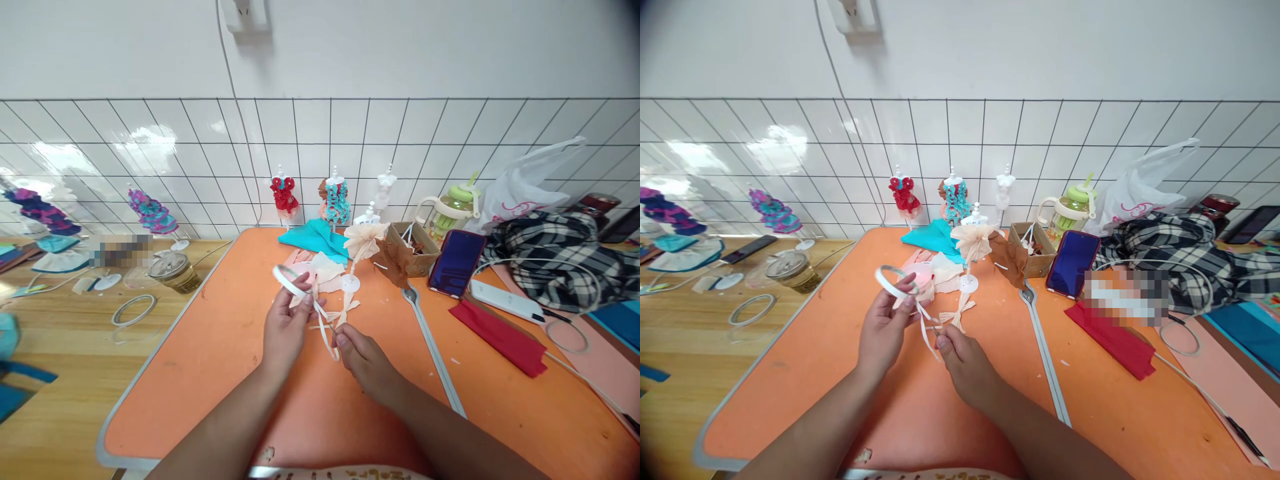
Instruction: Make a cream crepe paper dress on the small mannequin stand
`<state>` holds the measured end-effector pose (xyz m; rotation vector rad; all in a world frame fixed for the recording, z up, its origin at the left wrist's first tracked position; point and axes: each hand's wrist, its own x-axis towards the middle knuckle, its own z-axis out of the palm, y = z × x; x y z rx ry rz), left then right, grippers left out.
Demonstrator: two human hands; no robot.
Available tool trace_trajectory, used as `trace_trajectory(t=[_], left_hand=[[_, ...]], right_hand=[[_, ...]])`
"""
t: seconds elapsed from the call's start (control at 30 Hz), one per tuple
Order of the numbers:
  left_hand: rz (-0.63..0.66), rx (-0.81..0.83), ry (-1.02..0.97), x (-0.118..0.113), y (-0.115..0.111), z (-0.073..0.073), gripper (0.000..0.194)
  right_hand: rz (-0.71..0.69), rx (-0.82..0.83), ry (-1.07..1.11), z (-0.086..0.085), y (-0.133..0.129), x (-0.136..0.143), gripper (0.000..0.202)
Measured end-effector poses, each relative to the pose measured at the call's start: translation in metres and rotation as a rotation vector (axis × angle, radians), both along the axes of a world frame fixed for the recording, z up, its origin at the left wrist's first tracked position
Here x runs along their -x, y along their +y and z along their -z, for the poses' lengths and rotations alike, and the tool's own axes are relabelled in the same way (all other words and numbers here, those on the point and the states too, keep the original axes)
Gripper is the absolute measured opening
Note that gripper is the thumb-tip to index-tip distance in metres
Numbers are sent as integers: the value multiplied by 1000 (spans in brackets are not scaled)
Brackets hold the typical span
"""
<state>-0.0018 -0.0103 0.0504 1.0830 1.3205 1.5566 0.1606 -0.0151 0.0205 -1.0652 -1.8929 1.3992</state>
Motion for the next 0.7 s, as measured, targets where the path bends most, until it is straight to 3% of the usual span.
trace_trajectory(t=[0.07, 0.17, 0.27, 0.37, 0.5, 0.7], left_hand=[[-74, -46, -19, 6, 2, -3, 37], [-76, -85, -47, 11, 4, -4, 41], [5, -62, -42, 9, 2, -1, 46], [158, -1, -57, 2, -2, 1, 54], [310, 42, -75, -3, -5, 1, 61], [303, 36, -12, -5, -6, 0, 73]], right_hand=[[-11, -5, 39, 0, 0, -2, 29], [78, -81, 149, 1, 1, -5, 27], [256, -139, 174, 2, 3, -7, 24], [338, -167, 128, 1, 6, -7, 27], [284, -162, 79, 1, 8, -6, 28], [261, -165, -12, 3, 6, -2, 15]])
